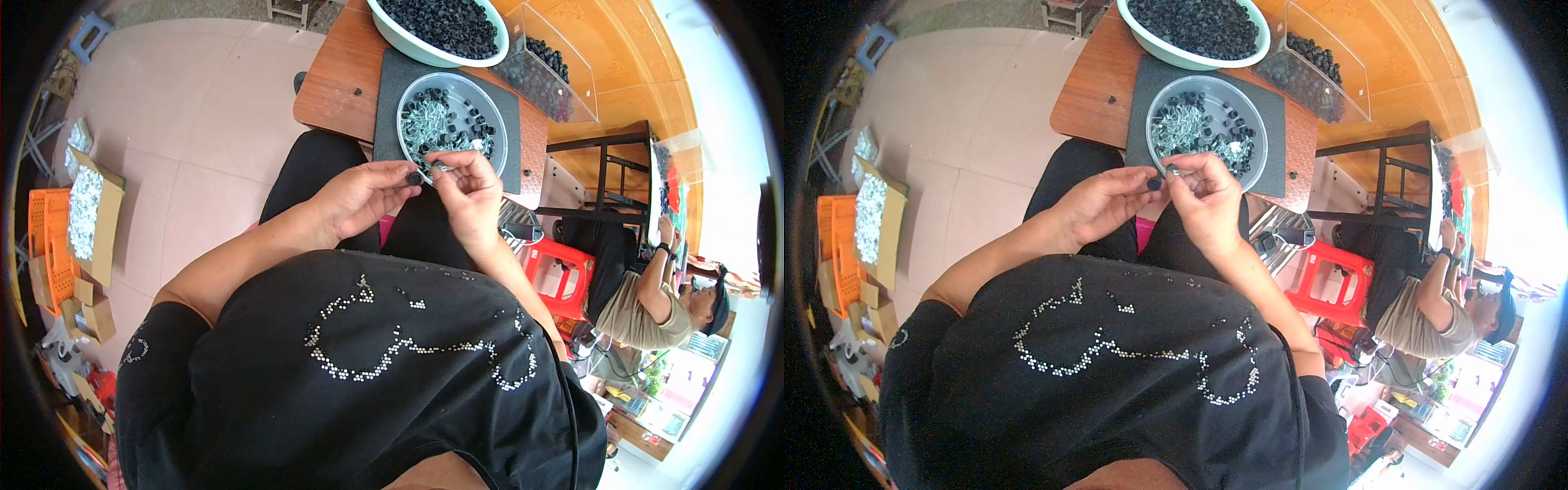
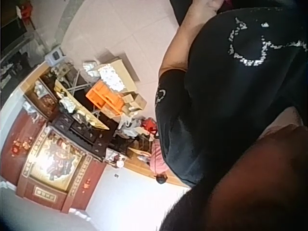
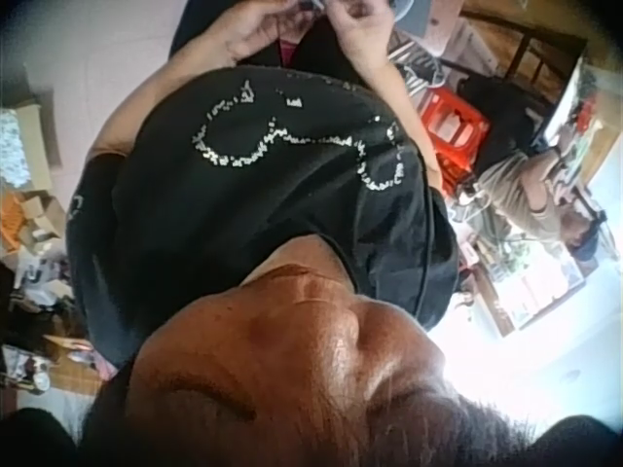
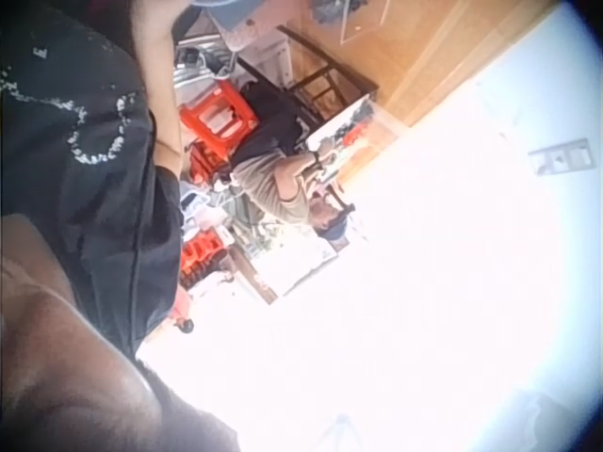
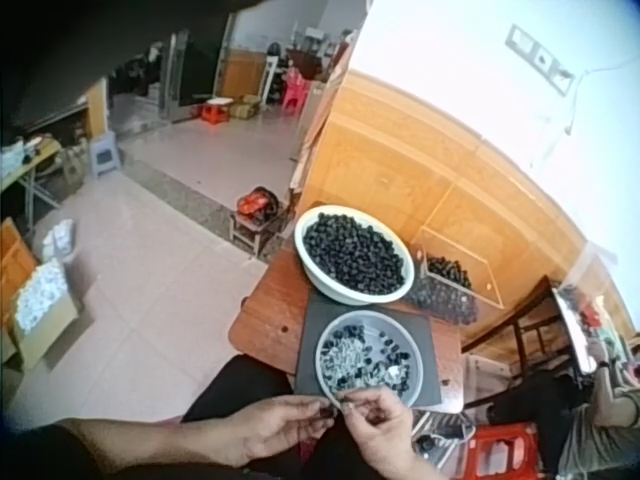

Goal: The person repeatedly picks up small pins and caps from a tray and fits them together by hand.

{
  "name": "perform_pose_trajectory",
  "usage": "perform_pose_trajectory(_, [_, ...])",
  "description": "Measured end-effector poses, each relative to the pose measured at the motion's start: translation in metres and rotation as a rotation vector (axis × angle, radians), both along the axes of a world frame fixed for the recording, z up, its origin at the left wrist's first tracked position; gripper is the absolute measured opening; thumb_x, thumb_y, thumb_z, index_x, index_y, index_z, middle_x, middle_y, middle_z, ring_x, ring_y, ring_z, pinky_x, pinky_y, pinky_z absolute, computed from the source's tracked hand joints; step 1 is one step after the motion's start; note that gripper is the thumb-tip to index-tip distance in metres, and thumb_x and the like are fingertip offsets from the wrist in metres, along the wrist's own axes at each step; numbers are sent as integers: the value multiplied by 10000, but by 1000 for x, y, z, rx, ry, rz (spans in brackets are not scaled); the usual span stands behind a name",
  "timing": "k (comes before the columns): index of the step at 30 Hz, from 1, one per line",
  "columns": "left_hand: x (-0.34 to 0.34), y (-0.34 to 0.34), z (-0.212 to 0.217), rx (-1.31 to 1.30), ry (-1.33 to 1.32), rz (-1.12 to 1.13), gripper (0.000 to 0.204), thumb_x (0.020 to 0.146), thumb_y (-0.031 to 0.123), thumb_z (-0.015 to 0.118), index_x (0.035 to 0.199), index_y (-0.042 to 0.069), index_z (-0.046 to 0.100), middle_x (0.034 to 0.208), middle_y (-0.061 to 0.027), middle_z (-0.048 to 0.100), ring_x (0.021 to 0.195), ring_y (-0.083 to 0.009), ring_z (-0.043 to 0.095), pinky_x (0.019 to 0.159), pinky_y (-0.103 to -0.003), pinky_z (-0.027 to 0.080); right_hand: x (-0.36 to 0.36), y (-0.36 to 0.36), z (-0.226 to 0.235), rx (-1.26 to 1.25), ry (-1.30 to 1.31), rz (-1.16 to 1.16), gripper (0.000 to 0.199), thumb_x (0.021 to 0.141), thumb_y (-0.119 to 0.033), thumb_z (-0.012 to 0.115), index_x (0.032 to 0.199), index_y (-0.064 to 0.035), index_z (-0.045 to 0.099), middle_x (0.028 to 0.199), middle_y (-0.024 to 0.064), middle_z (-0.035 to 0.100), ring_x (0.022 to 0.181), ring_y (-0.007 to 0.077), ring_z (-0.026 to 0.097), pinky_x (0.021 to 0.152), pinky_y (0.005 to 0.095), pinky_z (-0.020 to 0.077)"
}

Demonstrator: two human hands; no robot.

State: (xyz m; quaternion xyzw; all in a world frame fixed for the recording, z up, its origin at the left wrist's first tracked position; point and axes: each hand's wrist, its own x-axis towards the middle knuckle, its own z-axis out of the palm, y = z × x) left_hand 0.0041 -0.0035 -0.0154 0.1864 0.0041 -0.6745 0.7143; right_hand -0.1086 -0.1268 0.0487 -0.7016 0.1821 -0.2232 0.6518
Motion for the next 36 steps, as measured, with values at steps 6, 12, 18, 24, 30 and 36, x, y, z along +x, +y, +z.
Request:
perform_pose_trajectory(6, [4, 3, 2, 78, 7, 46, 225, 901, 86, 547, 1112, 7, 557, 1007, -56, 590, 947, -125, 580, 866, -222, 478, -13, -12, -9, -19, 175, -32, 117, 810, 25, 637, 917, 2, 596, 847, 29, 640, 663, 32, 556, 585, 170, 442])
perform_pose_trajectory(12, [4, 3, 8, 29, 47, 53, 193, 908, 67, 528, 1092, 11, 545, 1001, -75, 589, 939, -124, 585, 868, -217, 490, -14, -4, -20, -163, 183, -71, 120, 771, -11, 698, 875, -24, 641, 783, -23, 616, 642, 4, 499, 560, 162, 407])
perform_pose_trajectory(18, [4, 3, 11, 46, 54, 92, 176, 908, 49, 514, 1077, 4, 537, 1062, -127, 589, 973, -150, 586, 903, -237, 491, -14, -3, -29, -160, 159, -70, 118, 763, -9, 699, 856, -26, 628, 757, -30, 599, 599, -4, 457, 517, 163, 381])
perform_pose_trajectory(24, [4, 2, 8, 89, 7, 122, 166, 909, 50, 514, 1066, 5, 540, 1077, -122, 590, 1004, -157, 582, 910, -239, 485, -15, -5, -36, -269, 151, -83, 139, 749, -20, 716, 842, -29, 613, 723, -30, 580, 570, -1, 444, 494, 163, 366])
perform_pose_trajectory(30, [2, 1, 4, 71, 29, 92, 179, 913, 79, 524, 1079, 18, 550, 974, -56, 601, 932, -121, 580, 850, -212, 490, -11, -2, -31, -279, 130, -107, 158, 721, -45, 748, 812, -41, 620, 680, -14, 573, 562, 24, 477, 494, 191, 390])
perform_pose_trajectory(36, [3, 2, 0, -7, 30, 17, 202, 917, 108, 529, 1100, 27, 553, 948, -39, 597, 854, -103, 568, 792, -209, 489, -9, 4, -12, -533, 173, -92, 176, 687, -49, 769, 811, -47, 645, 655, 28, 575, 541, 81, 520, 500, 220, 419])
